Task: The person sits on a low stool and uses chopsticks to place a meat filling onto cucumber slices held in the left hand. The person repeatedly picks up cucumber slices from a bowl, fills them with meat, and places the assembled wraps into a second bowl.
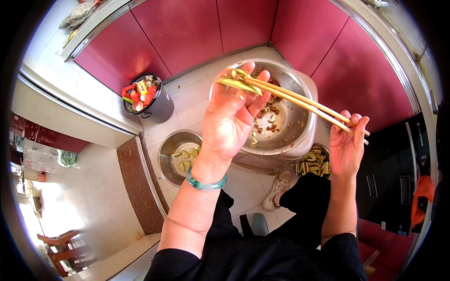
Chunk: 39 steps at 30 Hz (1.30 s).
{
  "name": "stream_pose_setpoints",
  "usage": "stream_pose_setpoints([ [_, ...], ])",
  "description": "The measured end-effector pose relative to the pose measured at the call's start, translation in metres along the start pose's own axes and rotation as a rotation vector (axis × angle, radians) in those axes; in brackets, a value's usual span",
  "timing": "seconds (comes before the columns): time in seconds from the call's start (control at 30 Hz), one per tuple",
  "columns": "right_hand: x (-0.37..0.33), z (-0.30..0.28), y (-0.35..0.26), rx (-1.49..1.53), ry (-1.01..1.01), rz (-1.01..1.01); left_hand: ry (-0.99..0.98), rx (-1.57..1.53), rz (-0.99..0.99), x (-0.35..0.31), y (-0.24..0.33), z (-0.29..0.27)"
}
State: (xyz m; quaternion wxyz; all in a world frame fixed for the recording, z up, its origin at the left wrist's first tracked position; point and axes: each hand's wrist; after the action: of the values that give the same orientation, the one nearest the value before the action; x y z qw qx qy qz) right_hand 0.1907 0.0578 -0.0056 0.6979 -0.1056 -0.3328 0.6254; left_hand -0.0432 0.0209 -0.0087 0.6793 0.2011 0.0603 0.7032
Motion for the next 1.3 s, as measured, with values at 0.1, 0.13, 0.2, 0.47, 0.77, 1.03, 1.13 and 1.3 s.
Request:
stream_pose_setpoints([
  [0.1, 0.001, 0.002, 0.0, -0.001, -0.008, -0.017, -0.011, 0.086, 0.007, -0.001, -0.003, 0.001],
  [0.13, 0.001, 0.001, 0.0, -0.004, -0.018, -0.02, -0.007, 0.116, 0.01, -0.001, -0.003, 0.002],
  [0.2, 0.001, 0.0, -0.001, -0.018, -0.027, -0.025, -0.018, 0.147, 0.017, -0.001, -0.004, 0.002],
  [0.47, 0.008, -0.005, -0.006, 0.002, -0.015, -0.012, -0.062, 0.318, 0.032, -0.001, -0.003, 0.0],
  [0.77, 0.005, -0.005, -0.007, -0.05, -0.059, -0.067, 0.018, 0.403, 0.051, -0.001, -0.006, 0.006],
  [1.03, 0.006, -0.005, -0.01, -0.134, -0.123, -0.146, 0.033, 0.407, 0.055, 0.0, -0.005, 0.001],
  [1.13, 0.008, -0.003, -0.012, -0.117, -0.091, -0.139, 0.038, 0.412, 0.055, 0.0, -0.005, 0.003],
  [1.3, 0.009, -0.009, -0.011, -0.083, -0.109, -0.087, 0.027, 0.431, 0.048, 0.0, -0.005, 0.004],
])
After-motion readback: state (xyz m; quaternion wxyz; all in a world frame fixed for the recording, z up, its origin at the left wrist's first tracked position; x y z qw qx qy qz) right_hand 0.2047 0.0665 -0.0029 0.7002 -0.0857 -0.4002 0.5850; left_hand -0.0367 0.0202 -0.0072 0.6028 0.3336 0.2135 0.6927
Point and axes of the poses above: each hand's wrist, its own x-axis towards the middle knuckle, its own z-axis out of the palm, y = z × x, and after that the axes turned 11 degrees about -z, right-handed
